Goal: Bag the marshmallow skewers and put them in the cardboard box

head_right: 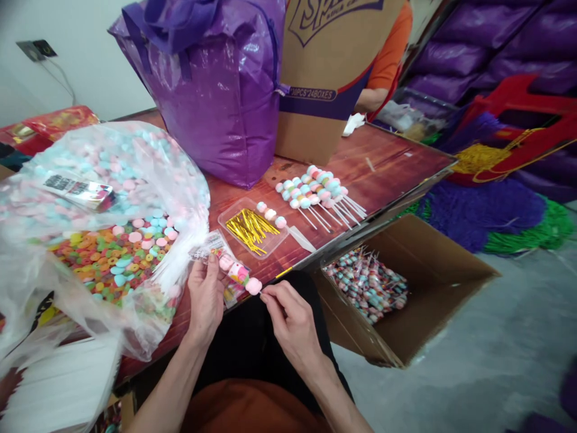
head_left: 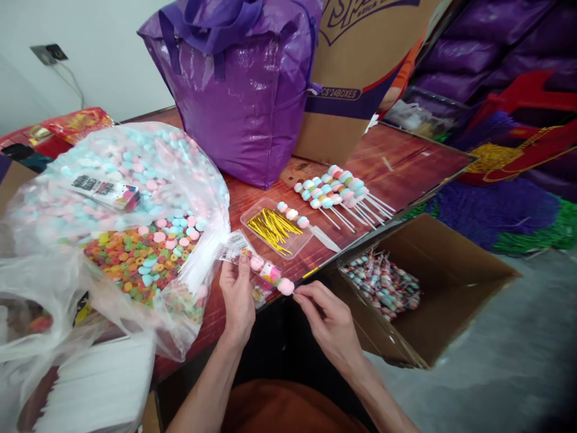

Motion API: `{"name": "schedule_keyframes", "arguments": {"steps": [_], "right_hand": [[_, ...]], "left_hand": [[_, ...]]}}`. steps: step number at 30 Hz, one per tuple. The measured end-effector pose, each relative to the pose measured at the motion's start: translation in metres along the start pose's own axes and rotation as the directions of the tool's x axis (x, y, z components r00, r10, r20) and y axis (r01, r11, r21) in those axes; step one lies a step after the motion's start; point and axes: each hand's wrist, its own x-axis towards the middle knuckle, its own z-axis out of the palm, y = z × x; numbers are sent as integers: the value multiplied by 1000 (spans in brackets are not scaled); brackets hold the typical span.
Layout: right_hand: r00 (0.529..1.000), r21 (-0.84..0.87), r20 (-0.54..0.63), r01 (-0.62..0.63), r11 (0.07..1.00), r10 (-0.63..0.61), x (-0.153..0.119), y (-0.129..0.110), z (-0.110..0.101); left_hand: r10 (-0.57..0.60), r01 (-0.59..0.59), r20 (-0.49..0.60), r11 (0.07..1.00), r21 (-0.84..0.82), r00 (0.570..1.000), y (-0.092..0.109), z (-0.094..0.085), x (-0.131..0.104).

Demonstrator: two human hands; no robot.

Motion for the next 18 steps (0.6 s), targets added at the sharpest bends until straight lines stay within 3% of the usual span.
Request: {"name": "schedule_keyframes", "arguments": {"steps": [5,12,18], "right_hand": [[999,16,-14,-45,999,45,1,-6,9],[965,166,-83,-231,959,247,8,-14,41],[935,171,180,-337,926,307,0,-19,25]], "left_hand": [[-61,51,95,993,105,994,-3,-4,-4],[-217,192,179,971,144,960,-1,-1,-17],[-203,200,160,979,39,966,12,-4,-8]]}}
